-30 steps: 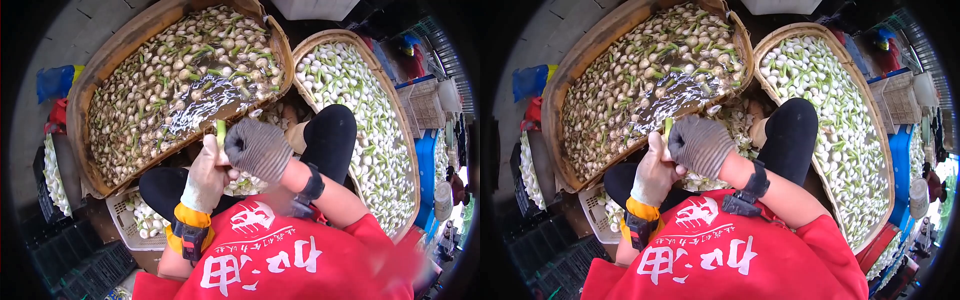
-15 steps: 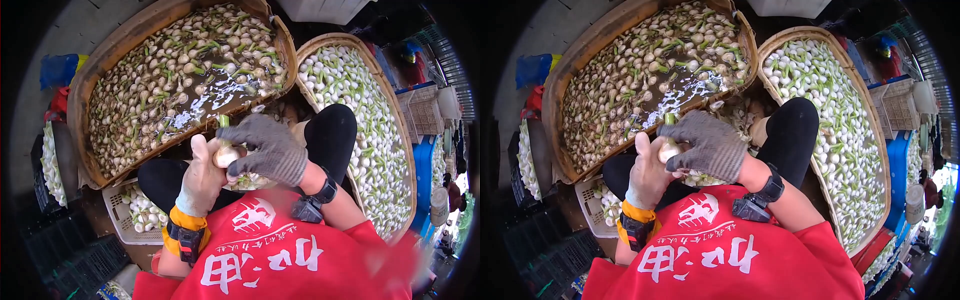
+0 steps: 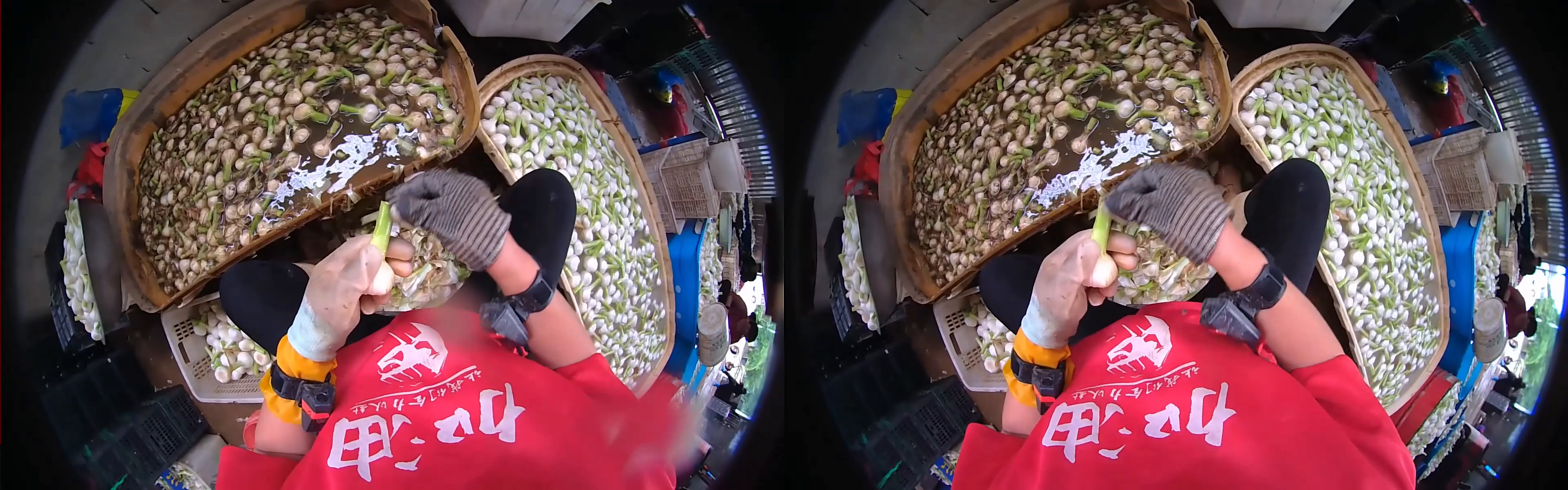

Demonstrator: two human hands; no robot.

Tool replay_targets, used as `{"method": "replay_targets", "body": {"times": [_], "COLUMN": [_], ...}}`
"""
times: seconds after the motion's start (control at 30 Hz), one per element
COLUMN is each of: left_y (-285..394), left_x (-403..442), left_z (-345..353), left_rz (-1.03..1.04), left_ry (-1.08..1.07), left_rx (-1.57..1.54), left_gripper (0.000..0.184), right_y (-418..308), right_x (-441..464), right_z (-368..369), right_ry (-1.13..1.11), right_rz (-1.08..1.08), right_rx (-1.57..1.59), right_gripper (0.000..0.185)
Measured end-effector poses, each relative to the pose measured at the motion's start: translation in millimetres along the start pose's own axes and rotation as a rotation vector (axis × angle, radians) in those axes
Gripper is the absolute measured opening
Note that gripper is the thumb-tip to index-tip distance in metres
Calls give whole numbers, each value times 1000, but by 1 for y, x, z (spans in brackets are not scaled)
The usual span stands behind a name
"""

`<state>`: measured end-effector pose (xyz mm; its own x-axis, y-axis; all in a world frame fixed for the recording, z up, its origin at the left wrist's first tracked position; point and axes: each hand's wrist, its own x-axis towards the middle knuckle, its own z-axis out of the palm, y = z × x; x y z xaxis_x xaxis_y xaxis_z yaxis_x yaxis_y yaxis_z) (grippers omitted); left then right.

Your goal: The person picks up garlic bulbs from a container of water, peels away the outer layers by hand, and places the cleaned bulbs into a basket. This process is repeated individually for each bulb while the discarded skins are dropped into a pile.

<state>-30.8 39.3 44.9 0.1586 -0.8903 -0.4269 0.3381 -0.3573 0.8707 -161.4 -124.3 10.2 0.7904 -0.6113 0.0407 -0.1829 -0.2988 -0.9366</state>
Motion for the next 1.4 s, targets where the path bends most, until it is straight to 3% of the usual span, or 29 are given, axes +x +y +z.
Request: {"method": "replay_targets", "body": {"times": [0.07, 0.1, 0.13, 0.2, 0.27, 0.33, 0.4, 0.5, 0.57, 0.6, 0.67, 0.7, 0.8, 0.83, 0.87, 0.93, 1.0, 1.07, 1.13, 1.2, 1.23, 1.3, 1.33, 1.4], "left_y": [-2, -4, -8, -17, -20, -30, -30, -25, -22, -19, -12, -13, -14, -17, -16, -14, -14, -11, -7, 0, 0, 4, -1, -2], "left_x": [5, 7, 8, 9, 11, 13, 12, 10, 7, 5, 2, 5, 10, 11, 13, 14, 5, -2, -5, -9, -8, -7, -4, -2], "left_z": [-1, -2, -4, -11, -15, -16, -11, 2, 1, 1, 1, -4, -2, -6, -4, -4, -8, -3, 1, 2, 1, -2, -9, -13], "left_rz": [-19, -32, -34, 116, 62, 169, 186, 276, 384, 384, 431, 442, 387, 360, 360, 394, 364, 257, 284, 225, 255, 248, 290, 326], "left_ry": [-30, -50, -50, -121, -175, -307, -266, -156, -87, -85, 47, -12, 44, 35, 29, 57, 35, -98, -210, -195, -160, -84, -72, 23], "left_rx": [30, 62, 66, -273, -360, -460, -477, -441, -441, -441, -362, -398, -336, -264, -263, -153, -108, -415, -519, -436, -378, -278, -178, 14], "left_gripper": [49, 50, 50, 54, 58, 62, 63, 65, 64, 64, 65, 69, 73, 79, 79, 82, 82, 80, 74, 78, 82, 81, 80, 75], "right_y": [-11, -28, -30, -31, -31, -34, -36, -32, 10, 30, 20, 1, -49, -23, -26, -36, -34, -32, -28, 23, 14, -15, -14, -46], "right_x": [-7, -8, -11, -17, -20, -21, -20, -21, -19, -18, -18, -27, -33, -28, -31, -37, -34, -28, -8, 12, 7, -13, -17, -25], "right_z": [4, 1, 1, -1, 3, 6, 8, 11, 19, 8, -2, -8, 0, 12, 12, 17, 18, 18, 3, -12, -10, -5, -17, -19], "right_ry": [-74, -137, -134, -34, -18, -24, -50, 109, 348, 380, 484, 414, 118, 191, 196, 175, 155, 217, 375, 471, 471, 134, -60, -220], "right_rz": [-286, 49, 48, 154, 127, 46, 47, 108, 150, 191, -8, 88, -136, -597, -596, -384, -396, -134, 69, -119, -128, -32, -171, -17], "right_rx": [-216, -195, -192, 305, 317, 302, 300, 364, 1014, 765, 156, 247, -82, -303, -307, -232, -180, 215, 232, -378, -375, 368, -158, -114], "right_gripper": [26, 26, 26, 25, 21, 20, 18, 16, 17, 20, 23, 26, 46, 43, 43, 37, 30, 19, 19, 19, 19, 19, 20, 28]}}
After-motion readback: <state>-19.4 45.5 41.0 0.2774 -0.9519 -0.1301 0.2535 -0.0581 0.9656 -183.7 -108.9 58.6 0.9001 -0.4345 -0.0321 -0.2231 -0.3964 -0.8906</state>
